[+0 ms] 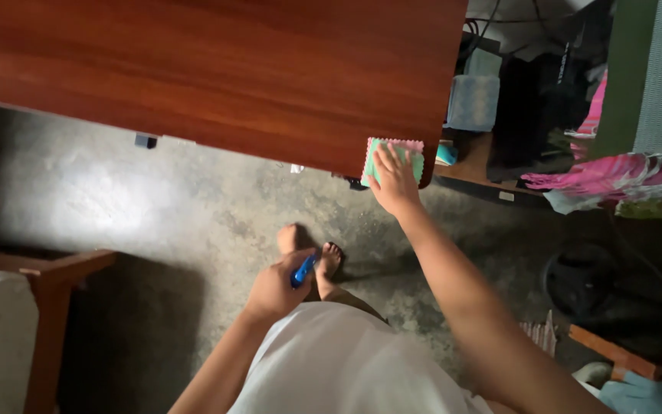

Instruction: Cleaning a wooden desk and a computer monitor using a spray bottle and a cloth.

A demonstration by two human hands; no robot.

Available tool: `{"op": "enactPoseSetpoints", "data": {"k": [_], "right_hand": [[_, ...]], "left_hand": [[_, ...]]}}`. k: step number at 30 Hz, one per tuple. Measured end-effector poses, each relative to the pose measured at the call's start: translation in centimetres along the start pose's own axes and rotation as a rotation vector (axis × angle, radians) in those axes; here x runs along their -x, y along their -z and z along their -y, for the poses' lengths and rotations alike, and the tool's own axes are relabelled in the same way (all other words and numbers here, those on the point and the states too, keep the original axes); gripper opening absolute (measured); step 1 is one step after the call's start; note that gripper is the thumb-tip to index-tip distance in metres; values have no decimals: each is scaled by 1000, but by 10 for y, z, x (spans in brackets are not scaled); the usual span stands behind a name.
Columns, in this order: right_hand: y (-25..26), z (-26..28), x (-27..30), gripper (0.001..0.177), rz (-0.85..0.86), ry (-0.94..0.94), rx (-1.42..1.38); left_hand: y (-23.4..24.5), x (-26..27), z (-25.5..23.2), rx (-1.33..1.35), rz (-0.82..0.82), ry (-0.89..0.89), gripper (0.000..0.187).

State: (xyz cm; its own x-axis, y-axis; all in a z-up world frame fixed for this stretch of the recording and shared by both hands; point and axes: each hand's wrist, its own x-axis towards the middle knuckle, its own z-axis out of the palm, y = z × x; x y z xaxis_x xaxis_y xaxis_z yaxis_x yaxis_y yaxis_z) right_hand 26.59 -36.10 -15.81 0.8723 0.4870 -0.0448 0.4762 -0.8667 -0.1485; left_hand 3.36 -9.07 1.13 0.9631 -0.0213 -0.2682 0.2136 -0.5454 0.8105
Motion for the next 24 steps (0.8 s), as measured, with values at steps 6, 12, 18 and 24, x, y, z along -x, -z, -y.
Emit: {"op": "enactPoseSetpoints", "data": {"k": [6,12,18,24], "right_hand": [[20,-24,-60,65,-8,48,15],[8,34,-120,72,-76,-136,271],[13,-35,-105,62,-243,15,-42],[19,32,-160,77,-214,-164,-112]], "left_hand": [[-2,-29,35,-81,31,104,45],[26,-84,33,-34,40,98,50],[68,-158,22,-10,42,63,51],[88,-195,-2,-58,53,17,54]]}}
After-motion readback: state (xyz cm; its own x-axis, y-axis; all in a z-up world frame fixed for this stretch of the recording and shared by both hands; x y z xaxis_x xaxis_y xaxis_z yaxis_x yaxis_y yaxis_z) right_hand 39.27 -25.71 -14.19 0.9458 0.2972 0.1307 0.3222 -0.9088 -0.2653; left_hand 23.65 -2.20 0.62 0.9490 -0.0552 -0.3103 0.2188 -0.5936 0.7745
